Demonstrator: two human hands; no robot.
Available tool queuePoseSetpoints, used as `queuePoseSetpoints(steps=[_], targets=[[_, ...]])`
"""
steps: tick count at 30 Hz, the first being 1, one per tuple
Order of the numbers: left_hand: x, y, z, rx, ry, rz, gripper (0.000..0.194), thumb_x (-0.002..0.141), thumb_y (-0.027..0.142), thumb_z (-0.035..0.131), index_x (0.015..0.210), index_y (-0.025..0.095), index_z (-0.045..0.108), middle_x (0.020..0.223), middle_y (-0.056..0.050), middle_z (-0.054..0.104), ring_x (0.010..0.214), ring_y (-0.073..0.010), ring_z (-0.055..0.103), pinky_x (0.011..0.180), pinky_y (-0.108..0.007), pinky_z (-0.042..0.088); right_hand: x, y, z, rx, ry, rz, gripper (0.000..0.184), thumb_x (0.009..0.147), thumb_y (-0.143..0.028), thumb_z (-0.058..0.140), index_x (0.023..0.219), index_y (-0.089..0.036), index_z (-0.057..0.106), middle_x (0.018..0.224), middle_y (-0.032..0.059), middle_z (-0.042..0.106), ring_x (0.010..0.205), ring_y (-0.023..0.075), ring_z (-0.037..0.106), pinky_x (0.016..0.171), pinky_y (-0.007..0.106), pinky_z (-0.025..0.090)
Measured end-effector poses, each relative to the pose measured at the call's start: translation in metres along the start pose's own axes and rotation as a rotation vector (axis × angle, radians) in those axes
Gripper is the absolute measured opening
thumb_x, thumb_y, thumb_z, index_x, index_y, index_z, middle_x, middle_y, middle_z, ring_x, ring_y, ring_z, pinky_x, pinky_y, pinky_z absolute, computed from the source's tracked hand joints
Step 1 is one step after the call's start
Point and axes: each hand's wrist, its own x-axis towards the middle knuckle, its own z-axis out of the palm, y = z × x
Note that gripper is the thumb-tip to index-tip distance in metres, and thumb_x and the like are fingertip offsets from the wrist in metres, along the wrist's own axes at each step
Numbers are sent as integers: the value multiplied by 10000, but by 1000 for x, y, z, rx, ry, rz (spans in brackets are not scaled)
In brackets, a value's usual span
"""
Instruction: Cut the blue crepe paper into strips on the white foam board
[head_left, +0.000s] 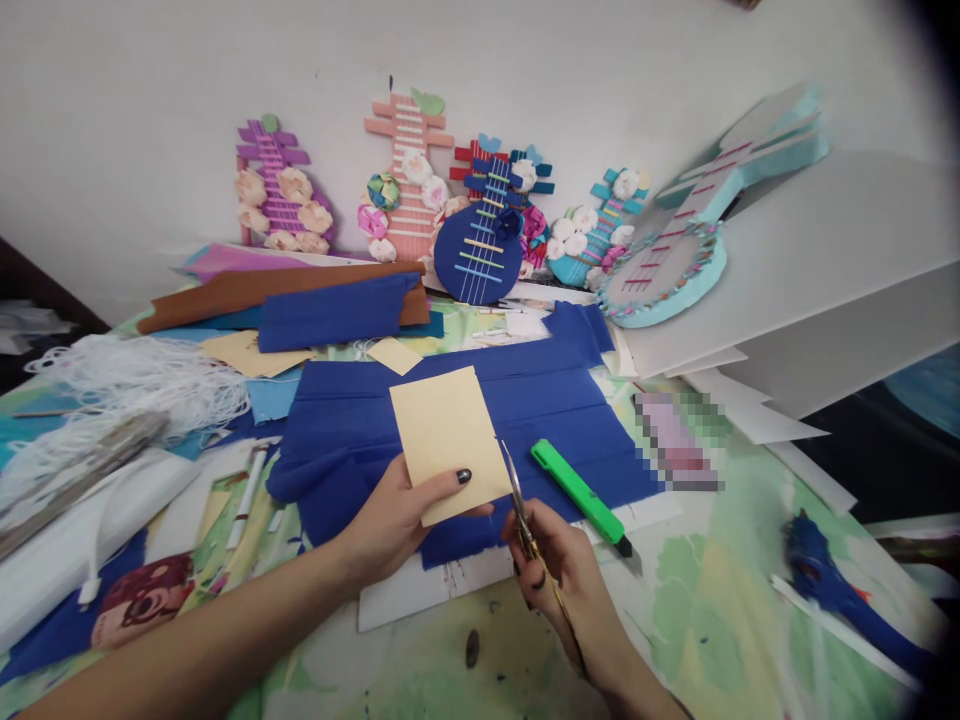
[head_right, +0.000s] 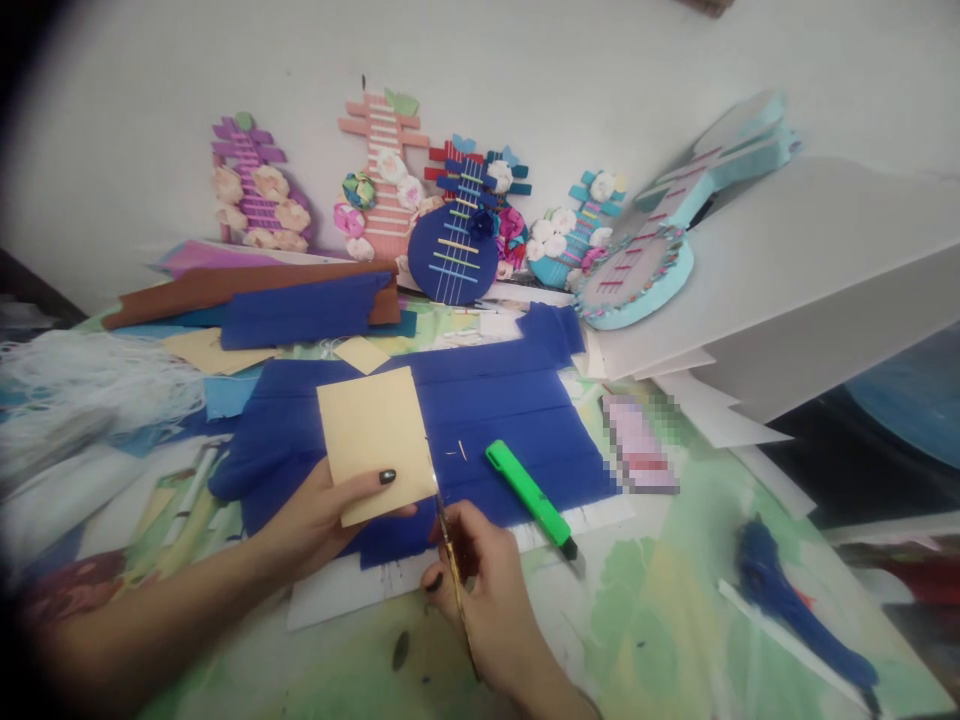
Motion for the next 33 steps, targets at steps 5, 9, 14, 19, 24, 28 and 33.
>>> queuePoseSetpoints(steps=[5,9,14,19,24,28,33], targets=[[0,-1,0,2,20,-8,321,650,213,782,933,103,677,914,-110,714,765,-250,686,682,-345,594,0,2,-2,22,25,4,510,771,-679,522,841,-174,505,654,-40,404,565,91,343,507,220,287],[-1,-2,1,7,14,-18,323,643,226,789,919,98,679,883,-106,715,712,-231,685,657,-325,591,0,3,-1,51,33,20,478,763,-642,570,831,-171,518,616,-51,396,533,82,330,485,213,272],[-1,-3,-1,-7,-25,-26,284,659,227,784,894,101,687,842,-92,714,680,-214,684,651,-306,590,2,2,0,45,60,52,502,714,-652,617,812,-168,528,594,-49,411,519,84,354,478,215,288],[1,-3,-1,-25,22,-27,283,656,210,779,903,105,685,884,-95,709,753,-227,680,677,-326,595,4,3,1,3,63,42,489,731,-638,607,821,-162,540,589,-45,429,517,81,348,472,215,289],[1,-2,0,-6,35,-27,289,647,202,776,902,105,681,864,-100,707,706,-226,682,660,-332,588,3,5,0,6,59,27,488,743,-646,586,820,-167,540,586,-45,430,502,78,353,452,210,282],[1,-2,0,8,35,-22,279,638,210,781,873,98,682,840,-105,707,683,-223,682,661,-334,582,3,8,1,36,67,50,473,740,-625,607,822,-162,553,569,-47,435,478,73,353,425,202,272],[1,-2,2,-3,47,-24,311,605,225,808,859,98,682,796,-90,713,642,-222,684,623,-313,580,3,7,3,81,102,112,382,703,-514,694,794,-164,570,507,-66,428,411,58,323,373,191,254]])
